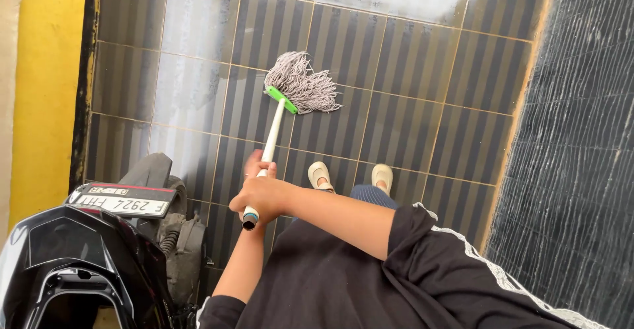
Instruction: The person mops a tiled floor using a string mop with a green head. They move the mop back and forth across the surface, navigating around a parked scooter and a pink child's scooter. The person continues mopping the entire visible area of the tiled floor.
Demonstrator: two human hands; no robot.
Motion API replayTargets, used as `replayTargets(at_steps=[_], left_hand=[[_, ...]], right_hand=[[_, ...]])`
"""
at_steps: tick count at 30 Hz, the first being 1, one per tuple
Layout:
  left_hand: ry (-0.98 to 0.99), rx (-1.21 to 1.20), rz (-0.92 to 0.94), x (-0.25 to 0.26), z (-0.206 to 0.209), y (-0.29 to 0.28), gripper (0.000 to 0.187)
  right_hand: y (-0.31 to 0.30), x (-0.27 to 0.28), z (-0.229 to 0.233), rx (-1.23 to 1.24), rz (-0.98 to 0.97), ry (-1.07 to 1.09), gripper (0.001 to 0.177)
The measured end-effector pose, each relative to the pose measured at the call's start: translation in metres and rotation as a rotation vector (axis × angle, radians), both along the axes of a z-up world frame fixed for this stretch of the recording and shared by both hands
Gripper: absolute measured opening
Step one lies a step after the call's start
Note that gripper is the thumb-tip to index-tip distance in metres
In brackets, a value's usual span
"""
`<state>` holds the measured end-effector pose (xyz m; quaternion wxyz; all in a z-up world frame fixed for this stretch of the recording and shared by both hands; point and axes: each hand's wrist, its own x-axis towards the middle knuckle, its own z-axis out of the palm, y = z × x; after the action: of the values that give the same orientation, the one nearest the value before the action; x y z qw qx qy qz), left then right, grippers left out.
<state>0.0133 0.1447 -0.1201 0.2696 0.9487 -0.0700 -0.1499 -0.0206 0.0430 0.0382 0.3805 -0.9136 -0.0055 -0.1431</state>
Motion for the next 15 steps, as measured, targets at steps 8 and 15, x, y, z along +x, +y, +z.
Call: replayTargets(at_steps=[8,15], left_hand=[[0.518,-1.247,0.591,-0.049,0.038,-0.120,0.027],[0.477,-1.508,0.915,-0.202,0.136,-0.251,0.018]], right_hand=[[-0.085,-0.050,-0.010,0.011,-0.093,0.019,0.025],[-0.160,-0.183,-0.013,0.002,-0.304,0.051,0.023]])
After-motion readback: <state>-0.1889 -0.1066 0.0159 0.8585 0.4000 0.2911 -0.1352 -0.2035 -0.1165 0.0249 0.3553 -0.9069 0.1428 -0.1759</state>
